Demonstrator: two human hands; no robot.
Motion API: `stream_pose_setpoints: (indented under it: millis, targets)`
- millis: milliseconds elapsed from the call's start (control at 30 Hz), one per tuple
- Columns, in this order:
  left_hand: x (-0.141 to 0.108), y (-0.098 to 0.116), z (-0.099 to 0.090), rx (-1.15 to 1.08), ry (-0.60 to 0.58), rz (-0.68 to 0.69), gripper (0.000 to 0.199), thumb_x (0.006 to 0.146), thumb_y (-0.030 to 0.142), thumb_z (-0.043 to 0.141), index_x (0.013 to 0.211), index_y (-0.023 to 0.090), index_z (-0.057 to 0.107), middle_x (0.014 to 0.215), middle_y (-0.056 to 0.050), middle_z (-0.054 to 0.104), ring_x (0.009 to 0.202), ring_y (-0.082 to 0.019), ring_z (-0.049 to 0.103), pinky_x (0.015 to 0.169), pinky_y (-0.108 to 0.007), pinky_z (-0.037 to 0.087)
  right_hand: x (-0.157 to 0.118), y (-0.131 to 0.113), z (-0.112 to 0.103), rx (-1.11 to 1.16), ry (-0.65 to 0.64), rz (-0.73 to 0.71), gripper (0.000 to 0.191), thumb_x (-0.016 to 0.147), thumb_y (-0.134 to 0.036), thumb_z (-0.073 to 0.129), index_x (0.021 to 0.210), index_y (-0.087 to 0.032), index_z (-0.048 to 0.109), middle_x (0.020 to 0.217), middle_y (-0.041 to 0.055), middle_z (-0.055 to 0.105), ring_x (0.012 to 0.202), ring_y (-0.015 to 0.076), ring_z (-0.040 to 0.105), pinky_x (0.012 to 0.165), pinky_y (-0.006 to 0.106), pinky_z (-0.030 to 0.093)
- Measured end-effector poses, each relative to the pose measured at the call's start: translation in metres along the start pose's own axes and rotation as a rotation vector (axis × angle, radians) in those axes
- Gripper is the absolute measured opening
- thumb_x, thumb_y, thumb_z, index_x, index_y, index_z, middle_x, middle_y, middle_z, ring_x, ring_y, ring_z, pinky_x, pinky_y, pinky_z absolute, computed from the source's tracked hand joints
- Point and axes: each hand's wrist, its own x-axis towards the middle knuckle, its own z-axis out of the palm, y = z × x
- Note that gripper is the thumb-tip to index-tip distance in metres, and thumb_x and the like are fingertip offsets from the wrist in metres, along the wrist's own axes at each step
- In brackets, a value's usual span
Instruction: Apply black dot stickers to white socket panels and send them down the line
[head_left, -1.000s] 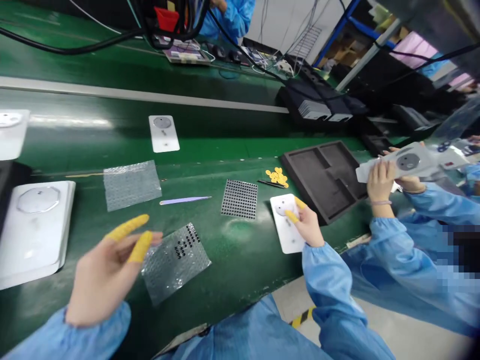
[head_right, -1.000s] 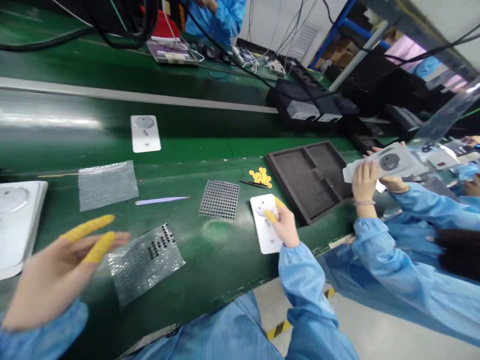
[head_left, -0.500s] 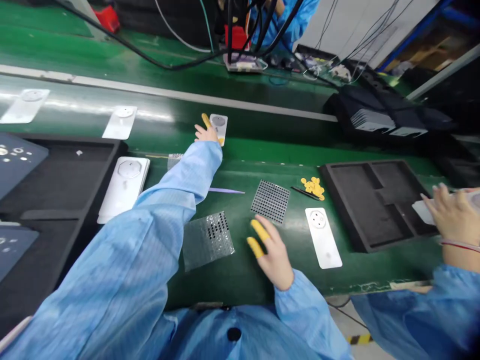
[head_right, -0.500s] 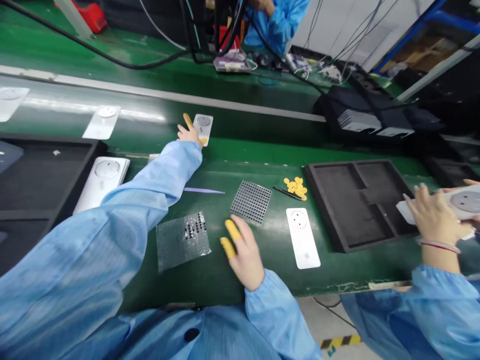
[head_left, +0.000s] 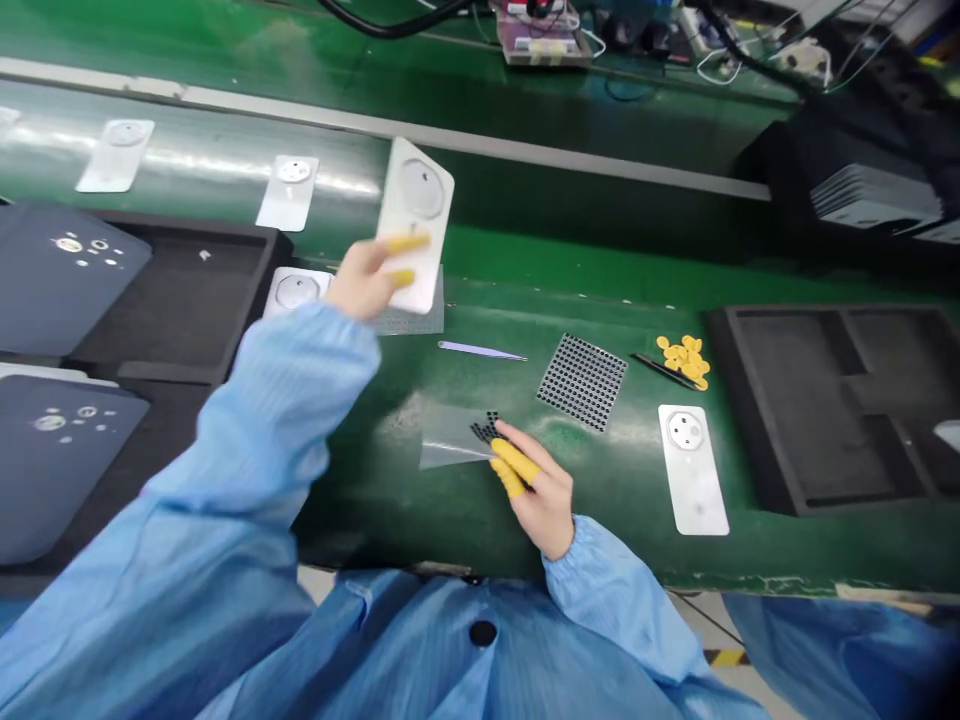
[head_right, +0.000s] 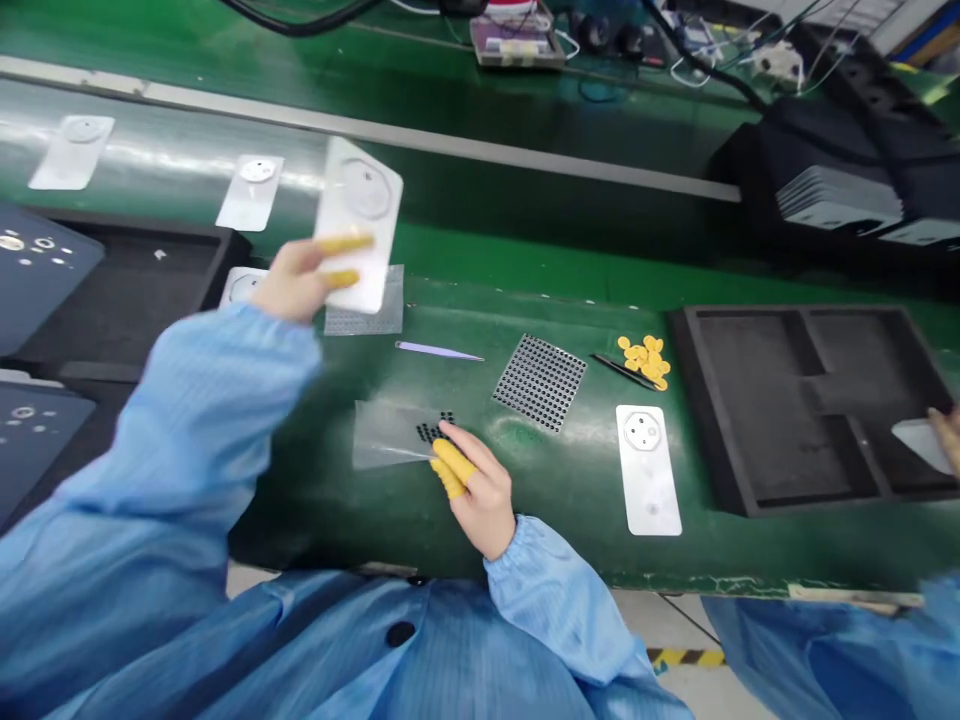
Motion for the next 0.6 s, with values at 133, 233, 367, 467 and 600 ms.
stream_pose_setpoints:
  millis: [133, 233, 367, 467, 600]
  targets:
    - [-0.118, -0.022, -0.024, -0.170, -0.002, -0.220, 0.045, 0.075, 0.040, 0.065, 0.094, 0.000, 0.073, 0.099, -0.017, 0.075, 0.097, -0.034, 0.067, 0.087, -0.044, 0.052, 0.008, -0.018, -0.011, -0.030, 0.129, -0.032, 0.047, 0.082, -0.004, 0.061, 0.125, -0.024, 0.059, 0.123, 0.0090, 0.065, 0.109, 0.0205, 0.065, 0.092, 0.037, 0.058]
    - [-0.164, -0.028, -0.014, -0.577, -0.215, -0.586, 0.072, 0.068, 0.073, 0.056, 0.084, 0.006, 0.076, 0.082, -0.017, 0.076, 0.083, -0.036, 0.071, 0.071, -0.042, 0.057, 0.017, -0.020, -0.022, -0.061, -0.107, -0.247, 0.051, 0.082, -0.002, 0.057, 0.130, -0.021, 0.054, 0.128, 0.0119, 0.061, 0.120, 0.0213, 0.057, 0.097, 0.038, 0.054]
    - [-0.169, -0.027, 0.015, -0.813, -0.460, -0.765, 0.059, 0.047, 0.066, 0.078, 0.061, 0.009, 0.075, 0.058, -0.015, 0.072, 0.055, -0.028, 0.069, 0.053, -0.034, 0.054, 0.038, -0.005, -0.038, -0.112, -0.432, -0.373, 0.043, 0.084, 0.000, 0.044, 0.120, -0.019, 0.058, 0.134, 0.0132, 0.055, 0.133, 0.0220, 0.044, 0.101, 0.045, 0.050]
    - [-0.169, -0.028, 0.030, -0.795, -0.404, -0.730, 0.037, 0.041, 0.037, 0.091, 0.063, 0.011, 0.076, 0.063, -0.010, 0.075, 0.051, -0.019, 0.067, 0.052, -0.026, 0.053, 0.051, 0.005, -0.044, -0.184, -0.551, -0.401, 0.046, 0.078, 0.006, 0.040, 0.108, -0.020, 0.062, 0.145, 0.0122, 0.044, 0.139, 0.0266, 0.034, 0.102, 0.057, 0.044]
    - [-0.182, -0.028, 0.046, -0.817, -0.246, -0.664, 0.034, 0.048, 0.038, 0.089, 0.071, 0.016, 0.078, 0.072, -0.005, 0.077, 0.061, -0.015, 0.069, 0.063, -0.022, 0.055, 0.051, 0.003, -0.032, -0.185, -0.401, -0.327, 0.039, 0.081, 0.001, 0.051, 0.112, -0.020, 0.060, 0.132, 0.0142, 0.053, 0.126, 0.0270, 0.047, 0.098, 0.055, 0.048]
